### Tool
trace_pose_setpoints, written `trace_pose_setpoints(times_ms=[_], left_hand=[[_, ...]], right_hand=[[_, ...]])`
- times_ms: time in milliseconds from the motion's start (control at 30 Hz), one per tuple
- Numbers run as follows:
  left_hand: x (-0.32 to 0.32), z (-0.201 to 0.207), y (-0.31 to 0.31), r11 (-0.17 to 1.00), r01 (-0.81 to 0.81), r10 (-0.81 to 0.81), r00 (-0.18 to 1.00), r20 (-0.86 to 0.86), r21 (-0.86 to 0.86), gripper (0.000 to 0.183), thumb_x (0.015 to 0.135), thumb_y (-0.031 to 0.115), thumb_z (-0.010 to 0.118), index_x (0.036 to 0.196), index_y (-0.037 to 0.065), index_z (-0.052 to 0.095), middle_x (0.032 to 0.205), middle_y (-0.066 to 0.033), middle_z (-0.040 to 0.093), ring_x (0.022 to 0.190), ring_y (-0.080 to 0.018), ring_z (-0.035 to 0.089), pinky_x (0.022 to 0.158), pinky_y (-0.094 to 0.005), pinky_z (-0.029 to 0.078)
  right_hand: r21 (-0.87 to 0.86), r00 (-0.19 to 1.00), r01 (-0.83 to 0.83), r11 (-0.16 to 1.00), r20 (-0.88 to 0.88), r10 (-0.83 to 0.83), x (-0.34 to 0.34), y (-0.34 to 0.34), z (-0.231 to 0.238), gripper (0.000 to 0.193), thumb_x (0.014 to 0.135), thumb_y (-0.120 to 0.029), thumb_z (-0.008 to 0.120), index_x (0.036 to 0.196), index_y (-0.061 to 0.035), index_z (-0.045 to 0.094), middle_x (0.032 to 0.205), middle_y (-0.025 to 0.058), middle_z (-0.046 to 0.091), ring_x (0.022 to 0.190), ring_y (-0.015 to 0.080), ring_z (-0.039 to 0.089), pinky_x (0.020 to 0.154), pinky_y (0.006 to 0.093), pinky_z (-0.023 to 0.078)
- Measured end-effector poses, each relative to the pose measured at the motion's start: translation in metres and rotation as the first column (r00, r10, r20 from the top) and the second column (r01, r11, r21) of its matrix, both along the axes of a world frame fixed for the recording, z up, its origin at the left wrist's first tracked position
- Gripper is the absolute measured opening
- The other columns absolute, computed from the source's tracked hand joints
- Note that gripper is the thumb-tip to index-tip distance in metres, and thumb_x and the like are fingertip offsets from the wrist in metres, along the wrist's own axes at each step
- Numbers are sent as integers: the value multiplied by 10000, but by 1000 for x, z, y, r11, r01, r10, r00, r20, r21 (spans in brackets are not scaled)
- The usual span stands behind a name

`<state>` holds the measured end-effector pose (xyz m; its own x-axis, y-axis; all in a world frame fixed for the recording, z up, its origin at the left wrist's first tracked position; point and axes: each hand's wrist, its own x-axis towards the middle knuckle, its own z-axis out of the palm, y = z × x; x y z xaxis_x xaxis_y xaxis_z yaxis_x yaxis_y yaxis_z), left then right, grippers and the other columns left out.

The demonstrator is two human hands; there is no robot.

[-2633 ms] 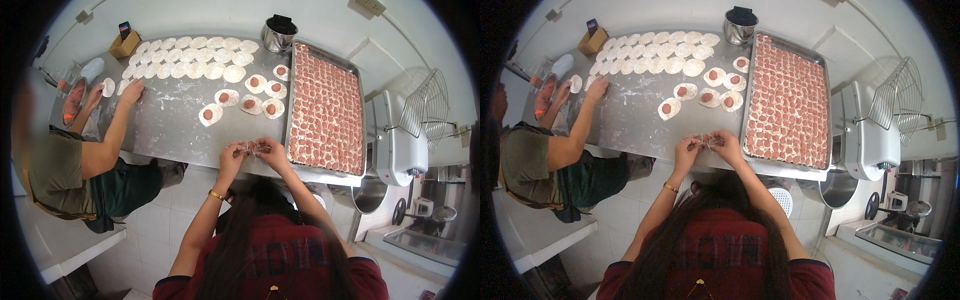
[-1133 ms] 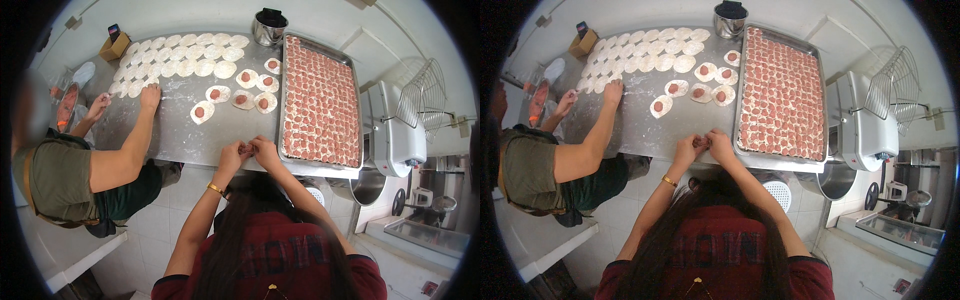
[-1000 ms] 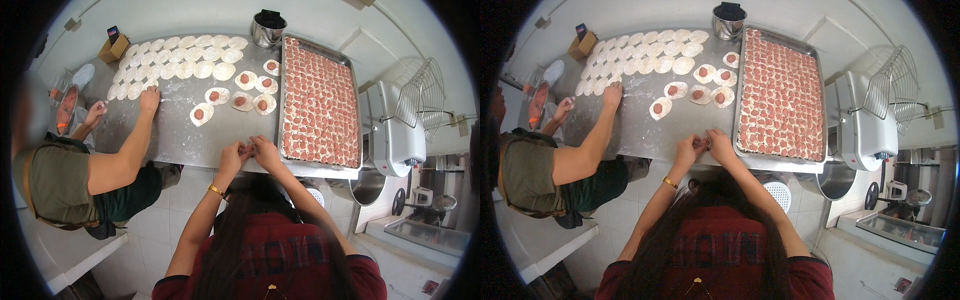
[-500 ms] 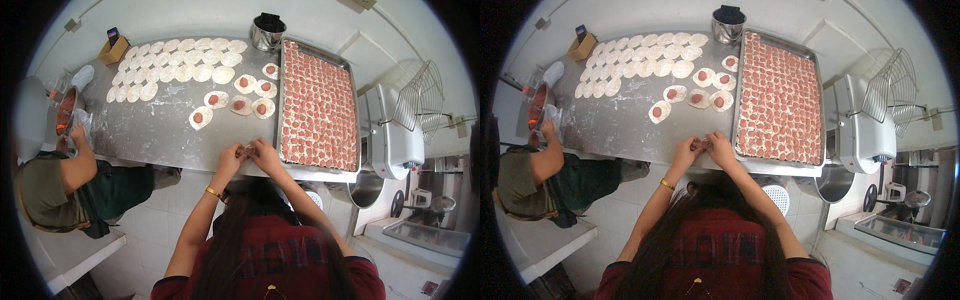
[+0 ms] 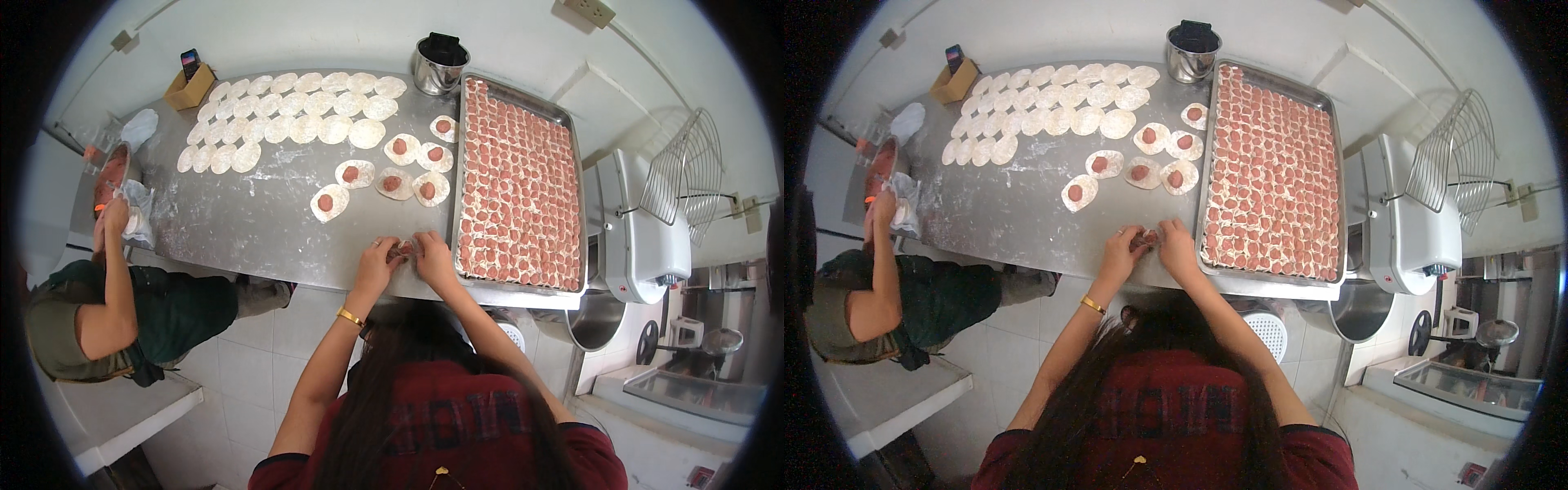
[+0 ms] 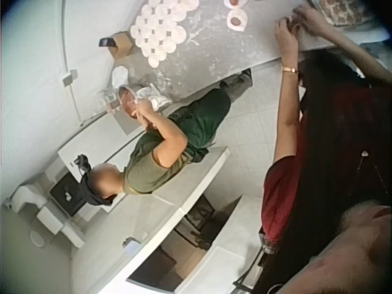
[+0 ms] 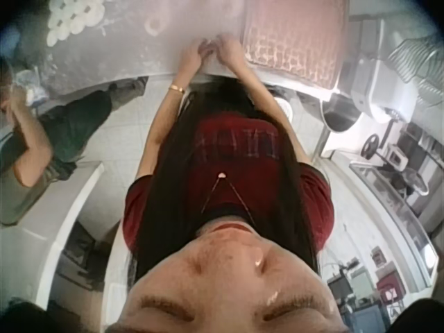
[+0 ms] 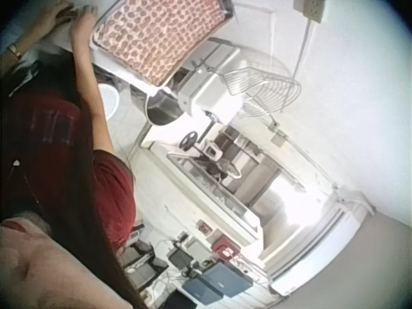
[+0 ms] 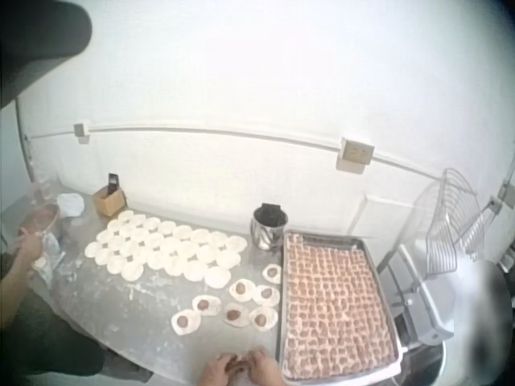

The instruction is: The person places small portions of meat filling onto round dough wrappers and folds them into dumplings. Completed dumplings are placed on a metal tray. A coworker across the table performs the same task.

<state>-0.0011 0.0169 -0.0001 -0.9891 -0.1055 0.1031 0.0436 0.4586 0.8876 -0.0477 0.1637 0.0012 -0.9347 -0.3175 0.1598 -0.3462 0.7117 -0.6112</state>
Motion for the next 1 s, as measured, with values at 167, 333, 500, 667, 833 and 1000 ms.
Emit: trace_pose_setpoints(times_ms=[167,333,500,667,833,1000], left_hand=[[-3,-7,-2,999,-28,27,999,21,41,299,742,-17,687,1025,0,593,926,-158,649,826,-288,663,709,-346,533],[-4,-6,-2,997,-61,57,995,79,50,264,756,2,689,1002,1,591,874,-148,684,833,-268,682,704,-327,532],[-1,-2,0,994,-93,84,988,128,64,255,761,-12,678,1000,0,592,868,-155,681,808,-261,686,700,-329,537],[5,-8,-5,994,-57,44,989,142,90,258,772,-44,636,1024,-8,597,865,-156,678,814,-255,685,718,-321,537],[6,2,-7,988,-92,66,979,193,125,277,779,-63,605,1051,-9,598,893,-154,681,847,-249,683,753,-322,533],[6,-8,-5,985,-140,130,986,104,101,292,780,-75,599,1066,-17,591,932,-148,680,886,-244,679,770,-319,532]], right_hand=[[-245,986,-23,969,155,62,2,-2,2,314,687,91,592,987,11,634,866,153,589,752,317,618,670,374,500],[-377,989,-52,925,108,99,-5,-5,-8,277,683,105,575,938,21,642,818,149,587,711,317,602,643,364,486],[-361,982,-132,923,78,171,-8,-5,-2,291,682,98,571,953,16,639,833,149,592,760,327,612,663,369,488],[-235,989,-85,968,98,111,-1,-9,10,317,681,58,591,991,4,624,877,149,592,806,333,603,709,391,483],[-252,987,-110,961,82,135,-6,-11,-4,315,681,42,594,992,1,616,892,151,588,835,339,591,740,398,474],[-286,977,-186,940,45,207,-8,-14,2,324,684,37,586,1004,-4,606,904,149,593,861,350,580,765,412,466]])
